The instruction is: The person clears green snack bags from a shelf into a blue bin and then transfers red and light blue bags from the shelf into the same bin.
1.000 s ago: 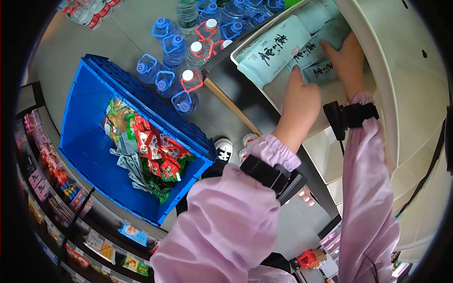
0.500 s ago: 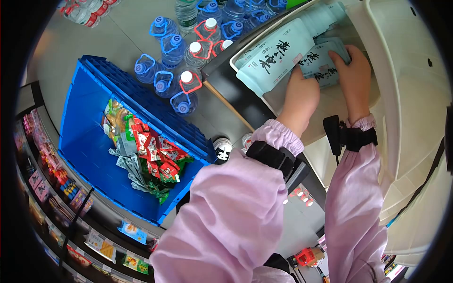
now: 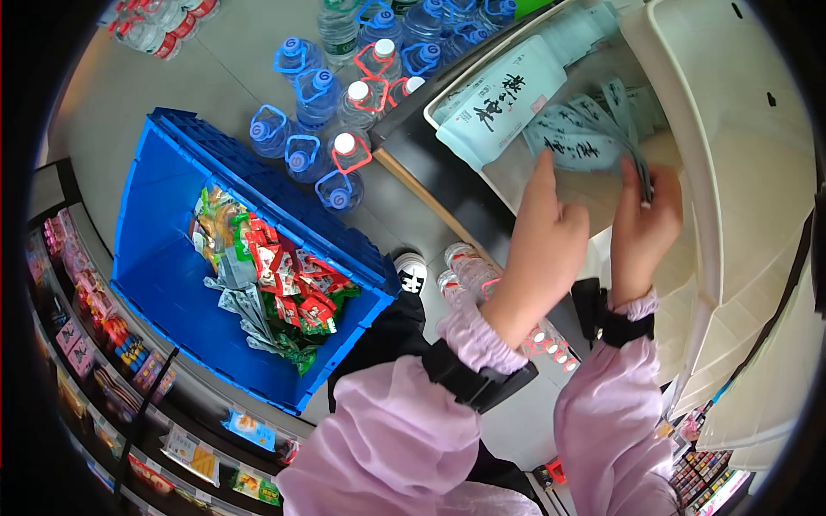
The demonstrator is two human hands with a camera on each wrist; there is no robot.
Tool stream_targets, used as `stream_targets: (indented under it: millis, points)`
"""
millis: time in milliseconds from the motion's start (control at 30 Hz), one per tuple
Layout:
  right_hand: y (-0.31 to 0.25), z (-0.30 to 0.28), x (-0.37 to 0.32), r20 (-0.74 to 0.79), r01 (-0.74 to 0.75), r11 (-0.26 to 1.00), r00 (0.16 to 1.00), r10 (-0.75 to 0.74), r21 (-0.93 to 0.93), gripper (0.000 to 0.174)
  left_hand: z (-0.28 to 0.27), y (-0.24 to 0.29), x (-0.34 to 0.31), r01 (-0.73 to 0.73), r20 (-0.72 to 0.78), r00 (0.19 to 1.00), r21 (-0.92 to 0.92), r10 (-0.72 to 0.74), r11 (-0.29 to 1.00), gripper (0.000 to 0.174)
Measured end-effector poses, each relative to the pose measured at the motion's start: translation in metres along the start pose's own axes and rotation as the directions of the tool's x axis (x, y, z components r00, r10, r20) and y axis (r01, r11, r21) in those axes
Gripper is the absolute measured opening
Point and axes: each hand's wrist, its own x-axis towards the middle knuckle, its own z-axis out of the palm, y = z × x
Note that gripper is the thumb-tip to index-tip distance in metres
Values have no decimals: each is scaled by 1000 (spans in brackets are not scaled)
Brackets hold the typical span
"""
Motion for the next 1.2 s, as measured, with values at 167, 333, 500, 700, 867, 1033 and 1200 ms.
stream_targets:
  millis: [167, 333, 500, 700, 867, 1033, 1200]
  points:
    - [-10, -29, -36, -122, 25, 1000, 992, -23, 14, 9, -13, 7, -48, -19, 42, 999, -29, 20, 999, 53]
    - [-46, -65, -68, -105, -18, 992, 994, 31, 128, 11, -46, 17, -99, 11, -44, 999, -229, -22, 973, 56]
    - [-116, -67, -111, 158, -49, 925, 987, -13, 378, 15, -127, 8, -144, -12, -272, 954, -457, -127, 889, 60]
    - [-216, 0, -182, 578, -282, 748, 800, -163, 601, 10, -255, 3, -197, -71, -563, 801, -425, -202, 902, 37]
    - [-280, 72, -245, 698, -349, 728, 673, -244, 590, 12, -345, -24, -240, -70, -748, 571, -454, -337, 888, 28]
    - [-328, 106, -302, 756, -412, 703, 595, -274, 579, 16, -411, -44, -267, -124, -833, 462, -402, -305, 907, 29]
    - [-351, 114, -340, 777, -444, 705, 581, -243, 552, 15, -442, -51, -276, 55, -897, 411, -154, -163, 987, 45]
